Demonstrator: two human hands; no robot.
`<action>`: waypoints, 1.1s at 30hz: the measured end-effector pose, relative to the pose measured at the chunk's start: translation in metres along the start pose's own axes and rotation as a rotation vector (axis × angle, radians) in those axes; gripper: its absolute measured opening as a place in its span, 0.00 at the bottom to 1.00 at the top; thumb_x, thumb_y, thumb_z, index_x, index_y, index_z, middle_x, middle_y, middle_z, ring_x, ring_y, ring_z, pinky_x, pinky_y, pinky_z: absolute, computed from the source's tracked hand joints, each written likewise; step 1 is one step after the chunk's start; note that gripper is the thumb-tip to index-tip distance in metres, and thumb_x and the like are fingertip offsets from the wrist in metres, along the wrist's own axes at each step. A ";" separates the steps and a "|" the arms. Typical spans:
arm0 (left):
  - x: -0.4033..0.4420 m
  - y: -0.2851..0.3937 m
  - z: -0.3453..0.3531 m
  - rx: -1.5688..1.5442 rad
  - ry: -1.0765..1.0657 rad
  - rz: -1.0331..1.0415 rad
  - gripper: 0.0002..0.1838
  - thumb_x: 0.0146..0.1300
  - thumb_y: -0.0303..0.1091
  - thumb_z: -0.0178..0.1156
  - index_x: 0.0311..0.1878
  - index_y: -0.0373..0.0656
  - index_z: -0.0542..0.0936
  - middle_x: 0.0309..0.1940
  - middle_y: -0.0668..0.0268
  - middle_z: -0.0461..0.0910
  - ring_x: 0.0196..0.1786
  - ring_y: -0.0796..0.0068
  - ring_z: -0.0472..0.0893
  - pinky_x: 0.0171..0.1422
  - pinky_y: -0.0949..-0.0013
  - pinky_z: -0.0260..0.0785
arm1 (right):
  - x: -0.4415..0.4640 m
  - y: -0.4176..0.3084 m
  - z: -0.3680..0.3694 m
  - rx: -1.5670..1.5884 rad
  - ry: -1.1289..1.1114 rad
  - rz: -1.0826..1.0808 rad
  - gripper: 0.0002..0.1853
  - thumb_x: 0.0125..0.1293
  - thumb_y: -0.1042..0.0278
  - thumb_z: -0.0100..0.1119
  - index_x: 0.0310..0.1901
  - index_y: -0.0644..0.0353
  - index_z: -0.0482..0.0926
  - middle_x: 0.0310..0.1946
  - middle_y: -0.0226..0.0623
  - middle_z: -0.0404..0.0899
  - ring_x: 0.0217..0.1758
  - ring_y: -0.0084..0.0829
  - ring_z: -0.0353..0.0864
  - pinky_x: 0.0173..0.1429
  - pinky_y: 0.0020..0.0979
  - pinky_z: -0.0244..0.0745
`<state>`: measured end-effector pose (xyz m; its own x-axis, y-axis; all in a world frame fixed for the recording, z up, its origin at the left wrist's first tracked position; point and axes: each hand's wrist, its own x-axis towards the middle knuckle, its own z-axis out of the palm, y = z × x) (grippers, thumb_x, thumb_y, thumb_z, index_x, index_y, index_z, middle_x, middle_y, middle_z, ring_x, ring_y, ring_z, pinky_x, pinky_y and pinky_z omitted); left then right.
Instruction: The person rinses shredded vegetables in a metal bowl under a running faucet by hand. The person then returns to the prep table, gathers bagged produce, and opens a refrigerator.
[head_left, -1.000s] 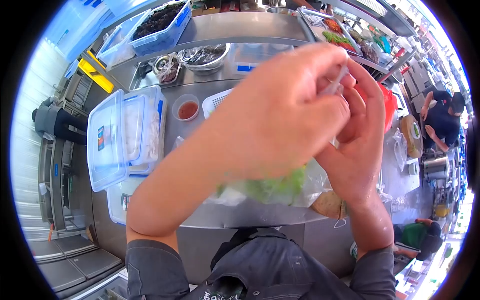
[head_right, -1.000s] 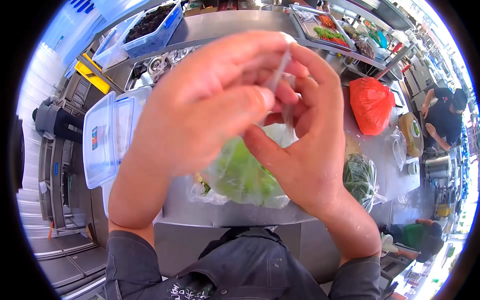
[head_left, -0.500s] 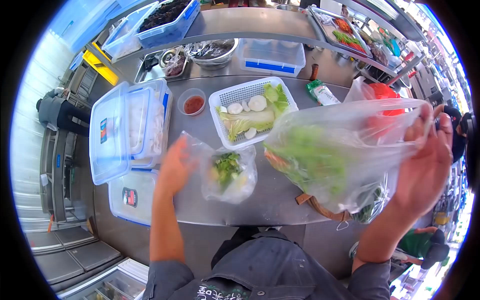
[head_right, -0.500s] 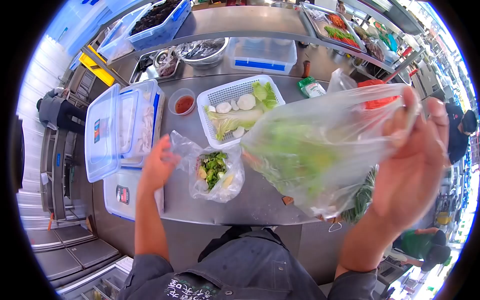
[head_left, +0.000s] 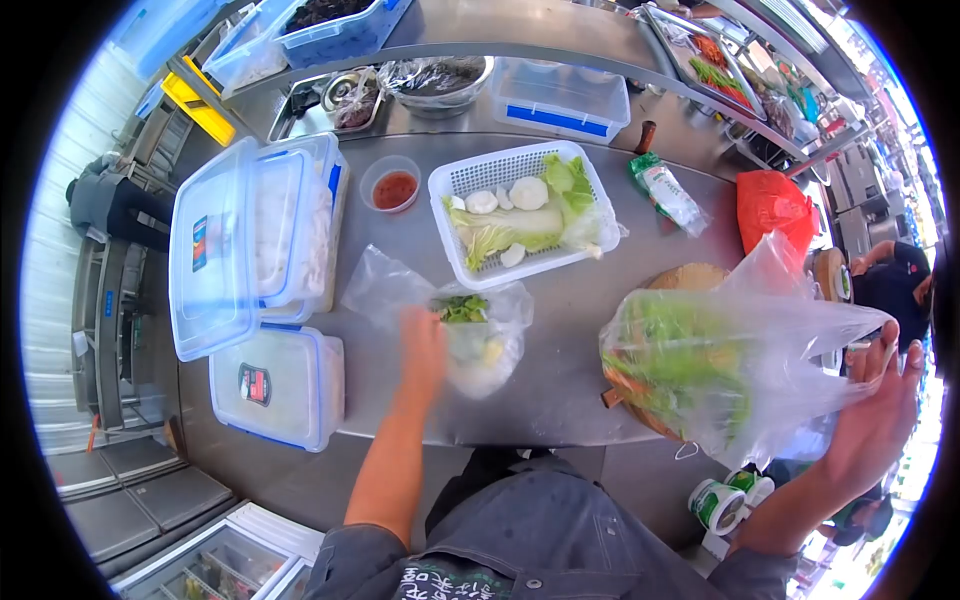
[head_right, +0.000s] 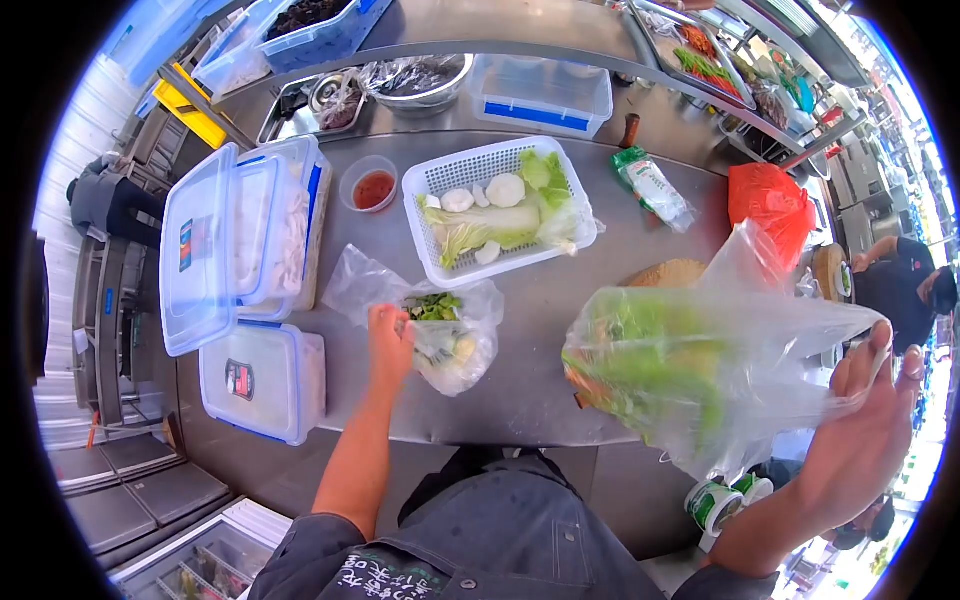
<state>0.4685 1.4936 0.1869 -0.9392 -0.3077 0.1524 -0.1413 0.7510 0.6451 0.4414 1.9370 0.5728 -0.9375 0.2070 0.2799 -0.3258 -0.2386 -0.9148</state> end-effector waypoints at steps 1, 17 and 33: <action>0.016 0.000 0.006 -0.003 -0.002 0.003 0.14 0.57 0.26 0.58 0.48 0.38 0.75 0.53 0.50 0.72 0.53 0.50 0.74 0.54 0.55 0.69 | -0.001 0.000 -0.005 0.017 -0.093 0.024 0.18 0.73 0.61 0.41 0.60 0.59 0.61 0.63 0.51 0.61 0.67 0.38 0.62 0.66 0.35 0.62; 0.045 0.107 -0.092 -0.287 -0.434 0.064 0.08 0.57 0.24 0.52 0.39 0.35 0.77 0.29 0.57 0.79 0.31 0.67 0.77 0.38 0.66 0.68 | -0.039 -0.042 -0.047 -0.092 0.031 0.035 0.23 0.70 0.62 0.48 0.62 0.60 0.57 0.61 0.47 0.56 0.69 0.35 0.58 0.69 0.34 0.61; 0.182 0.125 -0.044 -0.584 -0.410 -0.206 0.14 0.60 0.29 0.58 0.49 0.36 0.75 0.34 0.66 0.79 0.32 0.80 0.76 0.36 0.74 0.69 | -0.036 -0.024 0.000 -0.058 0.017 -0.098 0.19 0.67 0.62 0.55 0.55 0.57 0.64 0.52 0.47 0.61 0.33 0.24 0.65 0.41 0.25 0.62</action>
<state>0.2939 1.5055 0.3284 -0.9693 -0.0801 -0.2326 -0.2450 0.2331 0.9411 0.4828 1.9357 0.5847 -0.8989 0.2433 0.3645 -0.4080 -0.1612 -0.8986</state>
